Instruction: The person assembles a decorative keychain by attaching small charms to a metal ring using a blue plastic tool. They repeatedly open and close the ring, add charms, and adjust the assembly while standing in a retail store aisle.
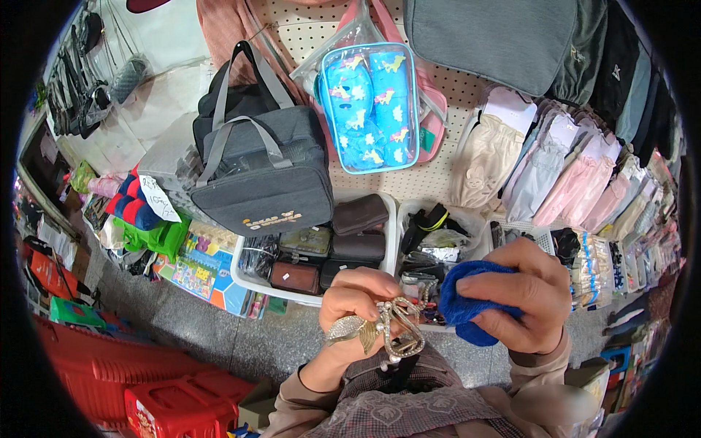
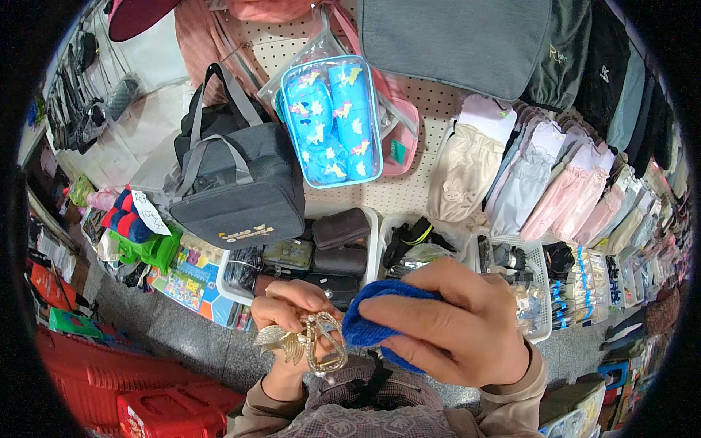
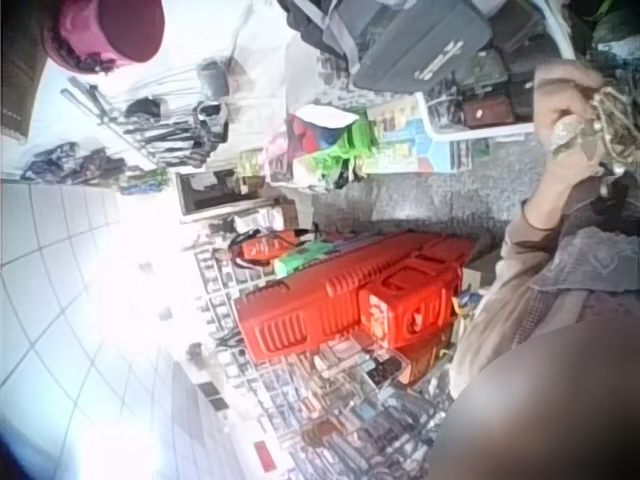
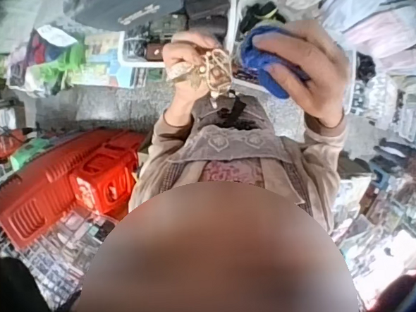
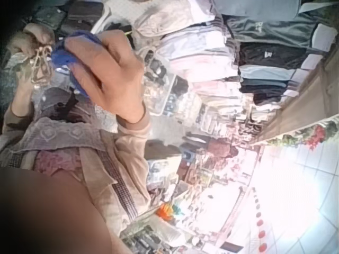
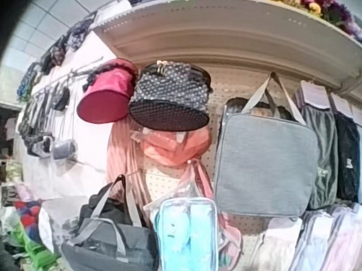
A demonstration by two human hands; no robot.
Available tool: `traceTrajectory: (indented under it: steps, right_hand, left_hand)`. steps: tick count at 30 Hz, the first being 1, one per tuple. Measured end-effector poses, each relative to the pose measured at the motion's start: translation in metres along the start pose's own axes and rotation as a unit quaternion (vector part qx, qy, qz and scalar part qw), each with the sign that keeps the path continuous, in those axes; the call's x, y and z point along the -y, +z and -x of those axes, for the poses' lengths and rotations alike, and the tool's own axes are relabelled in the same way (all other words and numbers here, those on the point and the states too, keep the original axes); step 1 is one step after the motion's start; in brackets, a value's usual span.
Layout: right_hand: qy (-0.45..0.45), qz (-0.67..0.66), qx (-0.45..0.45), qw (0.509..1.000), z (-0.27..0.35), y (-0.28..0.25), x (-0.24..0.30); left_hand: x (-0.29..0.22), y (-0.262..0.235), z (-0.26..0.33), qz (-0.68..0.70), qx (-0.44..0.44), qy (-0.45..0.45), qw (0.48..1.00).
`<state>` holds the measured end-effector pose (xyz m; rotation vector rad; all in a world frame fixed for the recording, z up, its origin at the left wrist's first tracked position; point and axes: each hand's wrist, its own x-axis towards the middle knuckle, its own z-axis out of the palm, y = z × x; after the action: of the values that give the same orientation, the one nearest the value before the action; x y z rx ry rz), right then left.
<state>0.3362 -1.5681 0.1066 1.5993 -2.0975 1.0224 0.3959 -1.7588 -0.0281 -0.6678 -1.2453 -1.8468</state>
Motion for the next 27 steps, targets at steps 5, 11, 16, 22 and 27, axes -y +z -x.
traceTrajectory:
  steps: [5,11,16,22,27]
  right_hand:
    - [-0.099,0.034,0.028,0.994,-0.008,0.010,0.004]
    - [-0.019,0.207,0.062,0.976,-0.010,0.006,0.004]
    - [0.018,0.168,-0.053,0.984,-0.008,-0.006,-0.001]
    - [-0.016,0.083,-0.016,0.996,0.000,-0.016,-0.004]
    - [0.033,-0.050,0.013,0.998,0.000,-0.020,0.004]
  left_hand:
    - [0.004,-0.001,-0.001,0.022,0.014,0.007,1.000]
    - [0.005,-0.007,0.001,-0.001,0.038,-0.024,0.999]
    - [0.007,-0.004,0.003,0.123,-0.003,-0.087,0.989]
    - [0.007,0.002,0.000,0.254,-0.028,-0.181,0.950]
    - [0.008,0.004,0.000,0.282,-0.018,-0.202,0.938]
